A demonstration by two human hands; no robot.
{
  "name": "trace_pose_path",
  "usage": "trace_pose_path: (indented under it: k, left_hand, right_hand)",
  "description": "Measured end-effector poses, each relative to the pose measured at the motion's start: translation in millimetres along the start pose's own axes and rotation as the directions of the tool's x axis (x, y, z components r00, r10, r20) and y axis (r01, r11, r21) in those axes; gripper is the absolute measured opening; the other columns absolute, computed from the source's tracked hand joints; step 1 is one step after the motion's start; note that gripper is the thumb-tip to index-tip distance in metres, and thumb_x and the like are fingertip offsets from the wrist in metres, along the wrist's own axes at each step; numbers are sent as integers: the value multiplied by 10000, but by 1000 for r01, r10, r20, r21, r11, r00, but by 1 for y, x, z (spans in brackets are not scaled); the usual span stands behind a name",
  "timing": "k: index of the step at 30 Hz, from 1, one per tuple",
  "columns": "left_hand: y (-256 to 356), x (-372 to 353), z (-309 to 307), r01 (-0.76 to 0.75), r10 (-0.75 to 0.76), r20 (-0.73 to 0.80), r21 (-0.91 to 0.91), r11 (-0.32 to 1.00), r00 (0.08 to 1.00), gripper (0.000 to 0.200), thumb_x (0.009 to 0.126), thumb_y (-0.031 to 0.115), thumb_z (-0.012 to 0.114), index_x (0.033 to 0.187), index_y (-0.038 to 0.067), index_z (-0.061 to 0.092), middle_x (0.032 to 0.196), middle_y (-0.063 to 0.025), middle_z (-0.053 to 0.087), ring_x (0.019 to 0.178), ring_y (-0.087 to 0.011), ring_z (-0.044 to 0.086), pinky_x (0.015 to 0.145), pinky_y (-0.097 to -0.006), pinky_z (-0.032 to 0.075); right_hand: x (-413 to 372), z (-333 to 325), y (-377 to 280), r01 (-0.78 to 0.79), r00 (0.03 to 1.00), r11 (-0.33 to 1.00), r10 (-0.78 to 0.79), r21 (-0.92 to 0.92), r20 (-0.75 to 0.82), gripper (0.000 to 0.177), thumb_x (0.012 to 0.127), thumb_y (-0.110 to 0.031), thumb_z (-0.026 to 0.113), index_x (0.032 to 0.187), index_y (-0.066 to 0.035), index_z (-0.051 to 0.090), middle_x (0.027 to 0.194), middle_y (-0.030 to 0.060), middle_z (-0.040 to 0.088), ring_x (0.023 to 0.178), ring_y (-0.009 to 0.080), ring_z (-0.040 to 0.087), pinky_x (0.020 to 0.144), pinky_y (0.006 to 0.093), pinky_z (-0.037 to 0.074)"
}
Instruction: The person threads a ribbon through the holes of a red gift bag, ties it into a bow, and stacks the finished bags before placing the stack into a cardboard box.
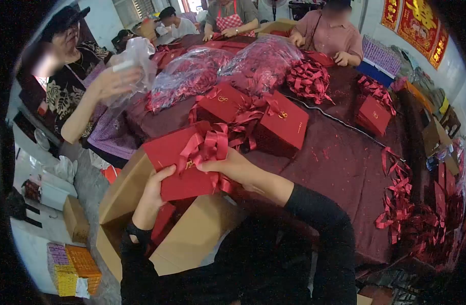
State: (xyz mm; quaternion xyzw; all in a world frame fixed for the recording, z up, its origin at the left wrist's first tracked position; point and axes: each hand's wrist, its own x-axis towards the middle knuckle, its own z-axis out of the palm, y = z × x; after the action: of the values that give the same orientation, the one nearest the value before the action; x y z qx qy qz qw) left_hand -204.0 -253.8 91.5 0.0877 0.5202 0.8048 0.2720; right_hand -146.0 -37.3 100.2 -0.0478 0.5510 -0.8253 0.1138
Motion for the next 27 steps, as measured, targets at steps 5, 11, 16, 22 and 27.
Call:
trace_pose_path:
  k: [5,11,16,22,27]
  left_hand:
    - [3,-12,13,46,-44,-31,79,996,999,464,788,99,607,1219,36,448,1139,-93,545,1023,-221,553,858,-363,473]
    - [7,-14,50,56,-62,70,95,994,996,446,823,166,602,1222,37,450,1168,-94,542,1033,-220,558,862,-360,474]
    - [28,14,59,196,-150,350,-98,976,924,686,871,560,419,1336,60,345,1274,-103,477,1156,-220,476,956,-371,395]
    - [95,89,21,-304,851,339,926,-225,402,779,743,218,703,1353,-10,275,1387,-222,291,1284,-329,299,1044,-389,251]
    - [151,122,13,136,864,490,854,-502,113,868,727,424,685,1360,10,260,1400,-236,248,1304,-382,225,1062,-441,198]
  right_hand:
    - [-9,0,4,-16,1000,998,17,66,-21,464,751,-155,677,1170,-61,501,1127,42,565,1024,149,542,891,306,418]
    - [-36,-13,-9,116,991,990,-110,77,-72,444,748,-109,667,1158,-60,504,1084,44,584,1004,157,556,896,310,422]
    - [-44,-40,-39,108,987,958,-71,267,-144,349,764,-81,630,1098,-42,534,1035,46,603,952,163,588,852,315,470]
    - [-43,-66,-89,191,971,888,-108,419,-213,336,803,-171,602,1101,-29,540,1058,93,611,960,219,598,874,361,476]
    - [-33,-77,-109,246,945,880,-124,407,-303,333,790,-186,617,1082,-38,556,1067,82,611,957,211,597,880,372,472]
